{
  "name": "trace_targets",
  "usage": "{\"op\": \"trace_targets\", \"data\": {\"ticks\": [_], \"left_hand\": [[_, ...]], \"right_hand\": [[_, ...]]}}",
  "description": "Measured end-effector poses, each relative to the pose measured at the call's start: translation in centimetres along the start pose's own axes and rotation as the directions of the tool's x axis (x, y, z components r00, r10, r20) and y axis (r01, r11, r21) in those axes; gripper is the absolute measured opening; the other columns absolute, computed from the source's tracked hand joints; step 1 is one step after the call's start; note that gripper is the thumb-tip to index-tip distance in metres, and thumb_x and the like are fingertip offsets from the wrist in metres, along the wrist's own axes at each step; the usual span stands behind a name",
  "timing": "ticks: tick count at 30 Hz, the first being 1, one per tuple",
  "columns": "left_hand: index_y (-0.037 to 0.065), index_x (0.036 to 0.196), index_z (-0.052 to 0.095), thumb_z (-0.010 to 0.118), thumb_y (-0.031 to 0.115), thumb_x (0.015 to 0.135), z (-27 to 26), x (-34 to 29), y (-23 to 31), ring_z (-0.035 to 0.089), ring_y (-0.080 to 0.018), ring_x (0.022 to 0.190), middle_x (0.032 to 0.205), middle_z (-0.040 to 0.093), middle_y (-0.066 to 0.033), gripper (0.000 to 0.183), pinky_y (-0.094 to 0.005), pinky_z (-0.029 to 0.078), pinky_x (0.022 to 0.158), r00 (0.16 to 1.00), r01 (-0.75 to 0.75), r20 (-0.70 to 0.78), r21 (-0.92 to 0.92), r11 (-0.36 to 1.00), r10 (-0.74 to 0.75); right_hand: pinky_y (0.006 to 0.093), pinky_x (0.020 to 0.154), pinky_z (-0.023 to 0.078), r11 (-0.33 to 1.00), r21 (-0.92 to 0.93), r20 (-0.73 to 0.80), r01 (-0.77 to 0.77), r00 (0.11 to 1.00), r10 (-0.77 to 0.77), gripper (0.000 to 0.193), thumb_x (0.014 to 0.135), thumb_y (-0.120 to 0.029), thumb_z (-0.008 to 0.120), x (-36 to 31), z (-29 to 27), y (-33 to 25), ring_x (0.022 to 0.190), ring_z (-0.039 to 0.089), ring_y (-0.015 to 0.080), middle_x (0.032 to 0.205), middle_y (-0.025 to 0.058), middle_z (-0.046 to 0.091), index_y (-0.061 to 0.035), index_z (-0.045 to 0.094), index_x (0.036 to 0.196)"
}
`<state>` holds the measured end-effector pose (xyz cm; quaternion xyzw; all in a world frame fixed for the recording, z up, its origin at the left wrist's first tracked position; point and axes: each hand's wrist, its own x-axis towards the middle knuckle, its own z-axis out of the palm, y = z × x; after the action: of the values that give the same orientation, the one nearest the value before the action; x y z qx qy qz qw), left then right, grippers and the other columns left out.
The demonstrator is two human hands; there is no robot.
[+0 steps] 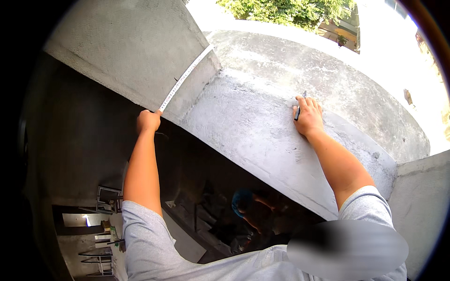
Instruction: The person measures a window opening using a tape measure and marks the concrete with a marker. The person extends the tape measure across the width and height of the opening and makes marks at measured points.
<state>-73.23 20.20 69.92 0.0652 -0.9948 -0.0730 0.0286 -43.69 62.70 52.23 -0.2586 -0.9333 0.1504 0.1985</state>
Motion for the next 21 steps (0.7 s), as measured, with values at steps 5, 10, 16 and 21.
{"op": "trace_targets", "data": {"ticks": [5, 10, 16, 21], "left_hand": [[0.005, 0.103, 0.079, 0.073, 0.052, 0.097, 1.0, -3.9, -0.4, 0.075, -0.0409, 0.106, 0.111, 0.079, -0.0186, 0.048, -0.0515, 0.059, 0.088, 1.0, -0.019, 0.023, -0.044, 0.999, 0.02], [0.002, 0.088, 0.073, 0.074, 0.051, 0.096, -6.7, -6.9, 3.8, 0.072, -0.039, 0.087, 0.09, 0.076, -0.0168, 0.049, -0.0497, 0.056, 0.077, 0.969, -0.178, -0.175, -0.015, 0.984, 0.173], [0.0, 0.074, 0.064, 0.076, 0.059, 0.093, -24.3, -3.5, 4.6, 0.064, -0.0361, 0.064, 0.069, 0.065, -0.0173, 0.064, -0.0497, 0.047, 0.06, 0.755, -0.307, -0.585, 0.086, 0.948, 0.297], [0.0, 0.085, 0.074, 0.075, 0.062, 0.092, -34.7, 0.6, 5.4, 0.073, -0.0422, 0.086, 0.089, 0.075, -0.0238, 0.062, -0.0511, 0.056, 0.077, 0.725, -0.205, -0.64, 0.152, 0.967, 0.254]], "right_hand": [[0.0502, 0.124, 0.033, 1.0, 0.005, -0.036, 0.005, 0.999, -0.005, 0.042, 0.104, -0.027, 0.061, 0.1, 0.7, 0.6, 0.144, 0.048, 0.0378, 0.14, 0.0167, 0.063, -0.0129, 0.059, 0.144], [0.0506, 0.124, 0.033, 1.0, 0.026, -0.038, 0.0, 0.999, 0.001, 0.043, 0.103, -0.026, 0.061, 0.4, 0.6, 0.5, 0.143, 0.049, 0.0379, 0.139, 0.0177, 0.063, -0.0125, 0.059, 0.143], [0.0505, 0.124, 0.033, 1.0, 0.027, -0.017, -0.013, 1.0, 0.014, 0.044, 0.103, -0.027, 0.061, 0.2, 0.1, 0.7, 0.143, 0.05, 0.0381, 0.139, 0.0188, 0.063, -0.012, 0.059, 0.144], [0.0505, 0.126, 0.03, 0.999, 0.031, 0.001, -0.028, 1.0, 0.028, 0.045, 0.103, -0.028, 0.06, 0.2, -0.3, 0.4, 0.145, 0.048, 0.0376, 0.141, 0.019, 0.061, -0.0117, 0.058, 0.145]]}}
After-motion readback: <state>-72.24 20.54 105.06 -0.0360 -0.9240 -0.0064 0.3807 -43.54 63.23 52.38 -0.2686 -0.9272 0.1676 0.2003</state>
